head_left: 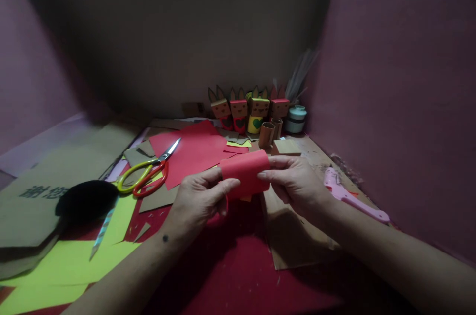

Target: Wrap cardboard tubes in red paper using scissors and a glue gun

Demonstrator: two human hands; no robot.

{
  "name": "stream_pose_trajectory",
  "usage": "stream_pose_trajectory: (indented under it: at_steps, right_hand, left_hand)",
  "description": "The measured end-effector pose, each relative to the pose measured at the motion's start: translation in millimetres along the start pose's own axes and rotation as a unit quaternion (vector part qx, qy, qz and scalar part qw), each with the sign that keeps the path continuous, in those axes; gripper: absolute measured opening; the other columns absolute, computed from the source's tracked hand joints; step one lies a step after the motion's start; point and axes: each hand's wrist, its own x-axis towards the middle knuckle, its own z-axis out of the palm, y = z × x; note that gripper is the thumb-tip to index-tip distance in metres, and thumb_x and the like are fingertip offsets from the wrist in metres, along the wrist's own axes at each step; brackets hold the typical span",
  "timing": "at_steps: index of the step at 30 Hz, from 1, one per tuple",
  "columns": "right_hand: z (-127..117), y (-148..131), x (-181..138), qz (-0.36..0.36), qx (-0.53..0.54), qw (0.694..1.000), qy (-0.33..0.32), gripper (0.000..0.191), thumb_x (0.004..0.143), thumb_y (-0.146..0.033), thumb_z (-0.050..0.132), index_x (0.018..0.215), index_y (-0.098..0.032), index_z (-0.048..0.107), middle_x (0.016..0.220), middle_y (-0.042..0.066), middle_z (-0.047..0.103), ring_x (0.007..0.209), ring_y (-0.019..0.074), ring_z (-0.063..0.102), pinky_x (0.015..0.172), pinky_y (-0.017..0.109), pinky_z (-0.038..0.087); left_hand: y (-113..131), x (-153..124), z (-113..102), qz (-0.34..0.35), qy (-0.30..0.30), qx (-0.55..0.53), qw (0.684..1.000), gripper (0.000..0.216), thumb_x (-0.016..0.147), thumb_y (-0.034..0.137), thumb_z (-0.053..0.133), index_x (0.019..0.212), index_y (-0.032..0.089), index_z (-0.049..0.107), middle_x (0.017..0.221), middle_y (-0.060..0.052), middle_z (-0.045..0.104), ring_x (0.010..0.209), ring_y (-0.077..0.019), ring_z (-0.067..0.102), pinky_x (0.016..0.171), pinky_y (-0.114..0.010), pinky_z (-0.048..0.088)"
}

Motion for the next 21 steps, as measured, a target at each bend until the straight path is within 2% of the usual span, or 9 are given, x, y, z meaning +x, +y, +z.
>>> stream_pose_trajectory:
  at_steps: [2,4,6,11,13,16,19,21]
  right_hand:
    - [-0.1,1.6,0.8,0.032,0.022,0.999,0.0,0.022,0.068,-0.017,0.076,0.09,-0.019,0.079,0.052,-0.004,0.06,0.031,0.0,0.027,0.028,0.015,0.015]
    - [-0.6,3.3,0.3,0.045,0.032,0.998,-0.003,0.022,0.068,-0.018,0.077,0.089,-0.019,0.079,0.054,-0.003,0.063,0.031,0.0002,0.027,0.028,0.016,0.015]
    - [-1.1,4.3,-1.1,0.035,0.023,0.999,-0.007,0.022,0.069,-0.02,0.078,0.091,-0.02,0.079,0.057,-0.003,0.065,0.033,0.0005,0.028,0.029,0.016,0.016]
    - [0.1,3.1,-6.0,0.021,-0.011,0.998,-0.05,0.019,0.071,-0.021,0.078,0.09,-0.023,0.08,0.048,-0.006,0.056,0.036,0.0016,0.027,0.032,0.017,0.019]
    - [2.2,3.0,-6.9,0.02,0.006,0.998,-0.063,0.017,0.072,-0.017,0.077,0.088,-0.023,0.08,0.044,-0.007,0.052,0.036,0.002,0.025,0.034,0.017,0.023]
    - [5.7,4.1,-6.4,0.013,0.066,0.995,-0.069,0.019,0.07,-0.015,0.076,0.087,-0.023,0.08,0.051,-0.007,0.057,0.037,0.0016,0.026,0.039,0.017,0.032]
    - [7.6,5.1,-5.1,0.043,0.08,0.995,-0.046,0.02,0.066,-0.017,0.078,0.086,-0.019,0.079,0.055,-0.004,0.062,0.035,0.0009,0.026,0.033,0.017,0.021]
    - [7.4,5.0,-4.6,0.072,0.067,0.995,-0.029,0.019,0.065,-0.02,0.079,0.084,-0.016,0.077,0.046,-0.006,0.056,0.03,0.0012,0.025,0.03,0.018,0.011]
  left_hand:
    - [2.2,-1.1,2.2,0.024,0.028,0.039,0.999,0.011,0.069,0.033,0.074,0.066,0.023,0.074,0.041,0.008,0.051,0.036,-0.005,0.039,0.037,-0.017,0.028]
    - [4.1,-2.0,3.4,0.036,0.046,0.061,0.996,0.017,0.068,0.032,0.076,0.055,0.022,0.07,0.042,0.007,0.048,0.039,-0.0059,0.037,0.038,-0.019,0.027]
    - [5.4,-2.6,2.9,0.019,0.042,0.055,0.997,0.02,0.068,0.033,0.076,0.054,0.02,0.069,0.041,0.006,0.046,0.04,-0.0065,0.035,0.039,-0.02,0.025]
    - [7.4,-3.8,0.4,-0.053,0.007,-0.035,0.998,0.017,0.073,0.032,0.076,0.076,0.015,0.077,0.059,-0.002,0.067,0.051,-0.0107,0.053,0.045,-0.019,0.037]
    - [8.3,-3.7,0.5,-0.048,0.002,-0.049,0.998,0.015,0.074,0.03,0.076,0.076,0.016,0.077,0.063,-0.003,0.07,0.054,-0.0111,0.056,0.047,-0.019,0.04]
    - [9.0,-1.7,0.3,-0.008,0.0,-0.043,0.999,0.017,0.071,0.029,0.08,0.084,0.017,0.079,0.07,-0.003,0.074,0.062,-0.0133,0.062,0.056,-0.02,0.048]
    - [8.2,0.4,-1.6,0.001,-0.007,-0.032,0.999,0.029,0.068,0.029,0.082,0.095,0.019,0.078,0.085,-0.004,0.078,0.075,-0.0184,0.067,0.069,-0.025,0.054]
    - [7.1,0.6,-2.6,-0.004,-0.017,-0.024,1.0,0.035,0.068,0.029,0.081,0.101,0.019,0.077,0.092,-0.005,0.079,0.08,-0.0212,0.069,0.073,-0.029,0.056]
